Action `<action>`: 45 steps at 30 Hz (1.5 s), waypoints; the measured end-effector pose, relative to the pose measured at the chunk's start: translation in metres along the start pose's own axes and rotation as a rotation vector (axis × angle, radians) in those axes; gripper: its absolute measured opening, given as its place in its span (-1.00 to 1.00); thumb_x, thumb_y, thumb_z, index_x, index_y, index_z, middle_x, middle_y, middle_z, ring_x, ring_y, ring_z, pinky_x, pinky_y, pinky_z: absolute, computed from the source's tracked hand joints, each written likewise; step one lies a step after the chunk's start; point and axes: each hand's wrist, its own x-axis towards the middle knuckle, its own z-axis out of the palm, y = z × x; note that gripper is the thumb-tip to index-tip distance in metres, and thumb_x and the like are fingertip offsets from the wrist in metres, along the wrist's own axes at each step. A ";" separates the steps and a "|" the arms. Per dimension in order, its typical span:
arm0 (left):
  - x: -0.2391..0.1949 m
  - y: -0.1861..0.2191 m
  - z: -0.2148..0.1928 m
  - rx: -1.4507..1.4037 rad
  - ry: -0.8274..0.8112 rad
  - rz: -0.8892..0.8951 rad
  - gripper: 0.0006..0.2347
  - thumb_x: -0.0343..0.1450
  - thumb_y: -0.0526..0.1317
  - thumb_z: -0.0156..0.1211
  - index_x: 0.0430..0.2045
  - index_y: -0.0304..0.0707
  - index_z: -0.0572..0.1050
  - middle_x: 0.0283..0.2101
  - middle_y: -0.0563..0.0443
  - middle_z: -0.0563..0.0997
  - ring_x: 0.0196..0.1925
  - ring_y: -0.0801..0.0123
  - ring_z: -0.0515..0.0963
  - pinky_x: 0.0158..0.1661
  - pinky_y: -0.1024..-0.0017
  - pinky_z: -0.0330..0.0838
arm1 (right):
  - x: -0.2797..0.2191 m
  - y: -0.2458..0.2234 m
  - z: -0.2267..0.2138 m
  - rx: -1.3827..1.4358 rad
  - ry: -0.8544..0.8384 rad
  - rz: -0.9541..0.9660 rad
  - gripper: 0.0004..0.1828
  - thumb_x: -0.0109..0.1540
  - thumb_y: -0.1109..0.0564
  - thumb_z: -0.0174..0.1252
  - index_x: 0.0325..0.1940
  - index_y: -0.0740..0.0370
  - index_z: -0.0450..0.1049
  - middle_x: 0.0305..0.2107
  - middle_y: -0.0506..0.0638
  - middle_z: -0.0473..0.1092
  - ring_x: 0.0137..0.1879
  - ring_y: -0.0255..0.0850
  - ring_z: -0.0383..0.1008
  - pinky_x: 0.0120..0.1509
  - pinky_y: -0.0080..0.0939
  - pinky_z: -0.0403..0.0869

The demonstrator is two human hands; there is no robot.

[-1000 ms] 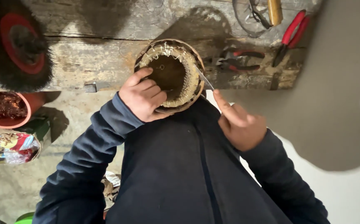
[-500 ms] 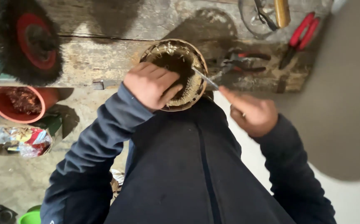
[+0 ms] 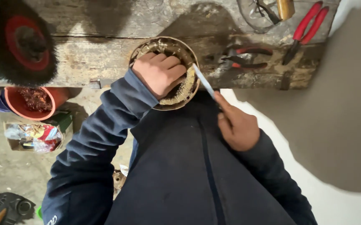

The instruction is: Scraping and cleaning the internal components of a motor stator using a knife.

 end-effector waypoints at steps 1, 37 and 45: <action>0.000 0.000 -0.002 0.023 -0.051 0.004 -0.86 0.41 -0.18 0.28 -0.24 -0.17 0.61 -0.29 0.08 0.62 -0.27 0.25 0.63 -0.23 0.31 0.49 | 0.002 -0.004 0.004 -0.040 0.021 -0.036 -0.32 0.26 0.25 0.15 0.50 0.05 0.29 -0.34 0.07 0.48 -0.33 0.00 0.50 -0.23 -0.10 0.47; -0.007 -0.010 -0.017 -0.164 -0.107 0.101 -0.58 0.37 -0.02 0.34 -0.02 -0.37 0.56 -0.32 -0.03 0.65 -0.32 0.20 0.62 -0.22 0.33 0.48 | -0.003 -0.045 0.031 -0.406 0.107 0.038 -0.29 0.20 0.23 0.22 0.48 0.14 0.34 -0.54 -0.05 0.30 -0.54 -0.13 0.33 -0.45 -0.12 0.33; -0.010 -0.007 -0.008 -0.120 -0.083 0.064 -0.65 0.40 -0.04 0.34 -0.05 -0.29 0.60 -0.37 0.01 0.63 -0.35 0.19 0.61 -0.27 0.32 0.46 | -0.001 -0.020 0.021 0.013 0.009 0.193 -0.35 0.27 0.21 0.11 0.49 0.09 0.32 -0.45 0.09 0.45 -0.39 0.00 0.50 -0.22 -0.08 0.49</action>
